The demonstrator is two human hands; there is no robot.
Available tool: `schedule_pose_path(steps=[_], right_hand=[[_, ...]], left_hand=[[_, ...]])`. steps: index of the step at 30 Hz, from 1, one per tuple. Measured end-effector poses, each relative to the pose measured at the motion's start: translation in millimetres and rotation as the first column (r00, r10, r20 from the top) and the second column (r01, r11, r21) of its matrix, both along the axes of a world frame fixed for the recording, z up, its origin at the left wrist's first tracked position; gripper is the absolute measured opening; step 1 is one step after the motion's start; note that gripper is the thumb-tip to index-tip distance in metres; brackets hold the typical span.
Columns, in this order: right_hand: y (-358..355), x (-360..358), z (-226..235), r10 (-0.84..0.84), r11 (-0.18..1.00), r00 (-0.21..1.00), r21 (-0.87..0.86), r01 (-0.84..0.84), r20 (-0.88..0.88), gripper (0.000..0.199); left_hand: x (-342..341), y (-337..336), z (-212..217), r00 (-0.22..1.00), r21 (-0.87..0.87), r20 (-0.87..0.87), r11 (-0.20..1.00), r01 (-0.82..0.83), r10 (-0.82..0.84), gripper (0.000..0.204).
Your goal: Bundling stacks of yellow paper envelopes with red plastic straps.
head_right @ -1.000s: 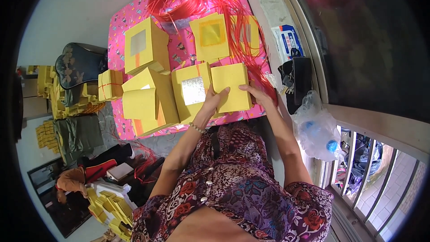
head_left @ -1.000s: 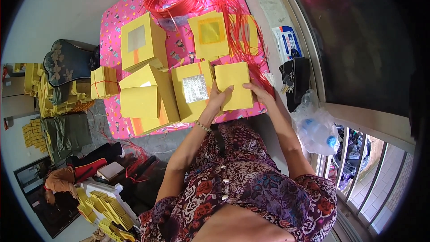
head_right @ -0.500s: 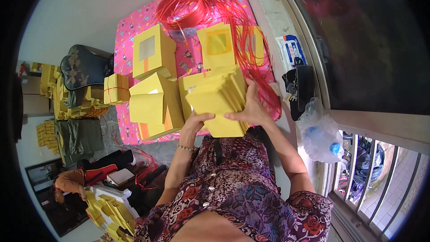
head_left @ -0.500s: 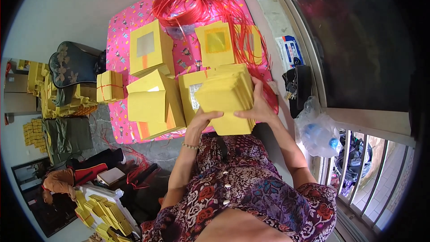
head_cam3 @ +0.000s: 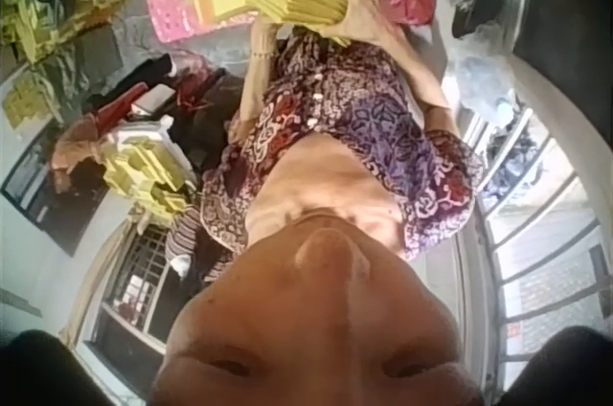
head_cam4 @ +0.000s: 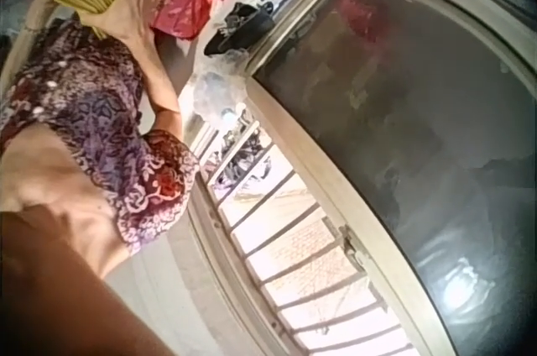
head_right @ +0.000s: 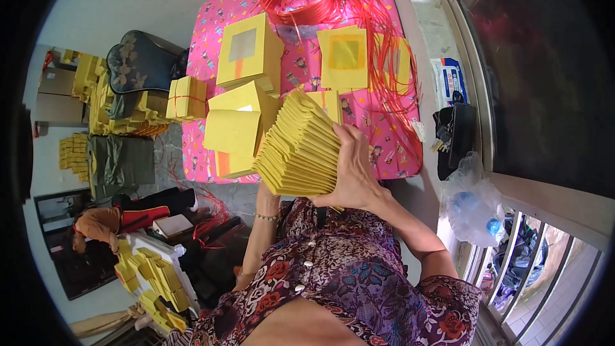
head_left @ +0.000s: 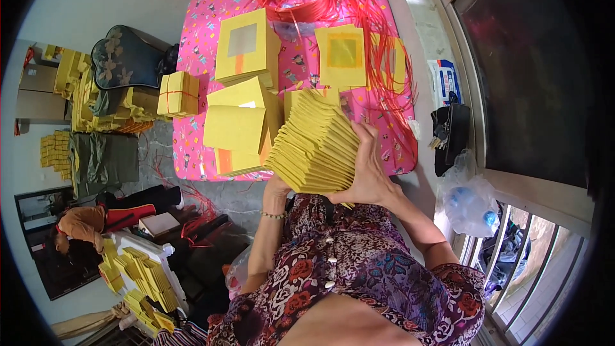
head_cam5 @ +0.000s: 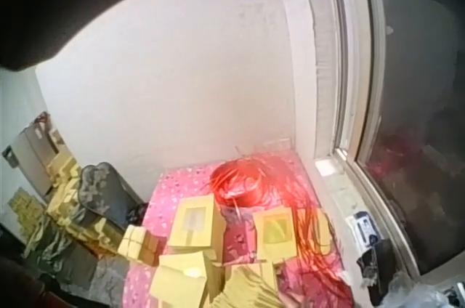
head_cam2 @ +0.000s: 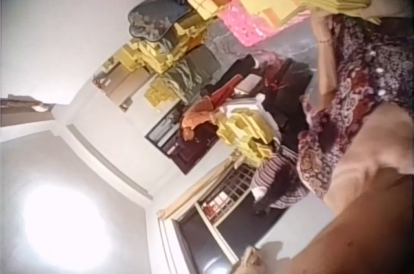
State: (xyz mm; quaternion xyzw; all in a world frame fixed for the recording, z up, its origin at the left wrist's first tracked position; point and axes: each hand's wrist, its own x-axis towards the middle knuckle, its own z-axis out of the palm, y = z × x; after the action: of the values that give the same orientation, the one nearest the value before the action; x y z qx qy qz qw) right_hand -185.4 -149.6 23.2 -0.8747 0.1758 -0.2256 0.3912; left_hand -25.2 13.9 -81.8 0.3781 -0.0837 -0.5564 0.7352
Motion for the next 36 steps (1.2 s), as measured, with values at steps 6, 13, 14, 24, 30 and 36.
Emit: schedule_pose_path(steps=[6, 13, 14, 24, 30, 36], right_hand=[[12, -1, 7, 0.044, 0.997, 0.998, -0.072, -0.041, 0.043, 0.128], [14, -1, 10, 0.043, 0.992, 0.999, -0.116, -0.04, 0.026, 0.136], [14, 0, 11, 0.046, 0.993, 0.999, -0.111, -0.043, 0.028, 0.136], [16, 8, 15, 0.029, 0.995, 0.998, -0.101, -0.024, 0.048, 0.133], [16, 9, 14, 0.011, 0.995, 1.0, -0.1, -0.008, 0.029, 0.134], [18, 13, 16, 0.027, 0.995, 0.999, -0.099, -0.025, 0.017, 0.132]], left_hand=[[0, 25, 7, 1.0, 0.019, -0.01, 1.0, -0.02, 0.021, 0.104], [30, -26, 4, 1.0, 0.023, -0.024, 1.0, -0.017, 0.018, 0.104], [32, -26, 5, 0.999, 0.026, -0.024, 0.999, -0.022, 0.023, 0.104], [26, -3, 12, 0.998, 0.04, -0.049, 0.999, -0.027, 0.029, 0.104], [8, 37, 16, 0.998, 0.042, -0.061, 0.999, -0.021, 0.024, 0.104], [7, 40, 21, 0.997, 0.049, -0.071, 0.998, -0.031, 0.034, 0.103]])
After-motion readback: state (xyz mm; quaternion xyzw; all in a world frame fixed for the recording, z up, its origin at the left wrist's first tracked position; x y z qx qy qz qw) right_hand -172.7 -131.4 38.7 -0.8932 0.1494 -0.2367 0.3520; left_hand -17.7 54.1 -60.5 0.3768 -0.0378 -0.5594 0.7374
